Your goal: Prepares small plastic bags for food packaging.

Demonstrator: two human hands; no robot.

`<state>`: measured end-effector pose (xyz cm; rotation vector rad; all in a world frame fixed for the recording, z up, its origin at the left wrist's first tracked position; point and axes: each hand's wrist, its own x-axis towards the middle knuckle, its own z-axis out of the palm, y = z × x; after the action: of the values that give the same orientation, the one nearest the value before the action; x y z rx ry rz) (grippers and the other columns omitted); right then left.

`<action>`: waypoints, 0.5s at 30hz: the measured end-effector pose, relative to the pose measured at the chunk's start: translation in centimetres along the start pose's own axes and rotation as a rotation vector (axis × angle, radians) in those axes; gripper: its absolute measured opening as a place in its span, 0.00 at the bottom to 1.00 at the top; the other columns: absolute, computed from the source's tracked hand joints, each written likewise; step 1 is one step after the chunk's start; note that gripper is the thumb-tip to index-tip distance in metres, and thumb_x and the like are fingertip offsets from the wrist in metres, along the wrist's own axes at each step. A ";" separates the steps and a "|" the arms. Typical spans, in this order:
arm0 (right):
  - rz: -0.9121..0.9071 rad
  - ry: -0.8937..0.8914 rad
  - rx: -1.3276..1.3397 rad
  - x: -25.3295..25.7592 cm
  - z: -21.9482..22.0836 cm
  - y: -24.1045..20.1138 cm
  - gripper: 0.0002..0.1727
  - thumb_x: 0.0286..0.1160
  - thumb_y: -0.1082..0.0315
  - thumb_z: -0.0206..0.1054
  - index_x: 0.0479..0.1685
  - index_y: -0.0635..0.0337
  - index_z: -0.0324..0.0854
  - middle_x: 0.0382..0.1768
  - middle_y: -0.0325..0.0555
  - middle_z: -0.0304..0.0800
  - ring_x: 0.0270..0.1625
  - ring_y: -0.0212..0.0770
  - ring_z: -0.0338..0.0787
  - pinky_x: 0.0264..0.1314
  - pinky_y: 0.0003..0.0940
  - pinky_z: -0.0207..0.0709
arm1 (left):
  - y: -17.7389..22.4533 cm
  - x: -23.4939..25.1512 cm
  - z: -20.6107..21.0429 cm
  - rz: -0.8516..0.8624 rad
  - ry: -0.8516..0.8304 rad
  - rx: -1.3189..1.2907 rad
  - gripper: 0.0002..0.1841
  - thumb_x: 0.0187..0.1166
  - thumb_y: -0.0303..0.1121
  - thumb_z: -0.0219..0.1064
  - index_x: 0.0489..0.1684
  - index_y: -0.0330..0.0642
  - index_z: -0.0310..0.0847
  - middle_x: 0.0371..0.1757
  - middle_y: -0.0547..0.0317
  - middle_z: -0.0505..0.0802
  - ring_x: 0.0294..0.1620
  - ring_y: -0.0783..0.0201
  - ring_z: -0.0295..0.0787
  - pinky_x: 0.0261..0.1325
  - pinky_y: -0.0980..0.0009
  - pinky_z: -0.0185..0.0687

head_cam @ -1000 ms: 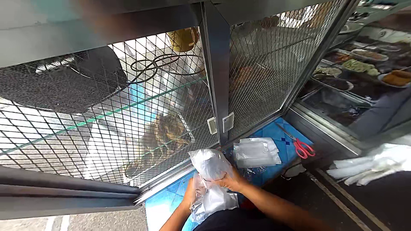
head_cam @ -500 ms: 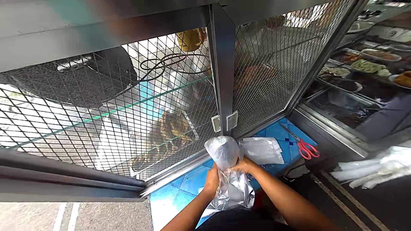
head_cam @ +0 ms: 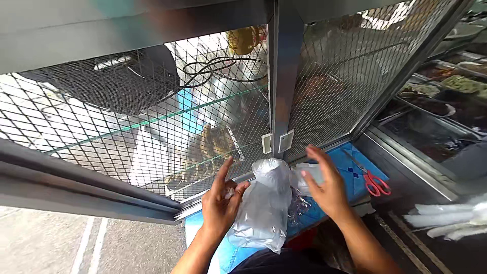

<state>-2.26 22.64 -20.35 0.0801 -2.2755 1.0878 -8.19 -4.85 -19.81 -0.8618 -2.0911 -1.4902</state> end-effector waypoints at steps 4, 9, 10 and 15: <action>-0.337 0.112 0.135 1.5 -2.3 -6.8 0.23 0.80 0.51 0.70 0.67 0.54 0.80 0.65 0.38 0.89 0.72 0.37 0.85 0.80 0.45 0.77 | 3.0 1.2 0.1 0.185 0.006 -0.030 0.33 0.83 0.40 0.70 0.88 0.48 0.64 0.20 0.68 0.86 0.18 0.78 0.78 0.26 0.82 0.79; -0.521 -0.226 0.149 -0.1 1.3 -8.3 0.12 0.79 0.56 0.73 0.47 0.55 0.90 0.39 0.39 0.93 0.50 0.35 0.92 0.69 0.38 0.82 | 3.5 3.8 -0.2 0.142 0.111 -0.166 0.28 0.84 0.36 0.68 0.83 0.47 0.69 0.24 0.72 0.88 0.20 0.78 0.81 0.26 0.81 0.83; -0.581 -0.303 0.168 -0.4 1.7 -8.2 0.13 0.83 0.56 0.69 0.42 0.56 0.90 0.36 0.41 0.92 0.46 0.38 0.92 0.64 0.37 0.83 | 3.4 4.4 -0.6 0.122 0.152 -0.159 0.27 0.84 0.36 0.67 0.82 0.44 0.70 0.24 0.74 0.88 0.20 0.79 0.82 0.25 0.81 0.83; -0.621 -0.802 0.131 -0.9 1.0 -7.2 0.24 0.87 0.48 0.61 0.30 0.56 0.88 0.32 0.43 0.91 0.43 0.43 0.90 0.51 0.40 0.81 | 2.9 6.3 -1.6 0.054 0.272 -0.150 0.25 0.82 0.32 0.66 0.78 0.39 0.70 0.25 0.77 0.88 0.19 0.80 0.81 0.24 0.83 0.82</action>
<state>0.16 16.97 -16.32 1.3911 -2.5222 0.9403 -10.62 -4.17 -13.19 -0.7154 -1.7661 -1.6497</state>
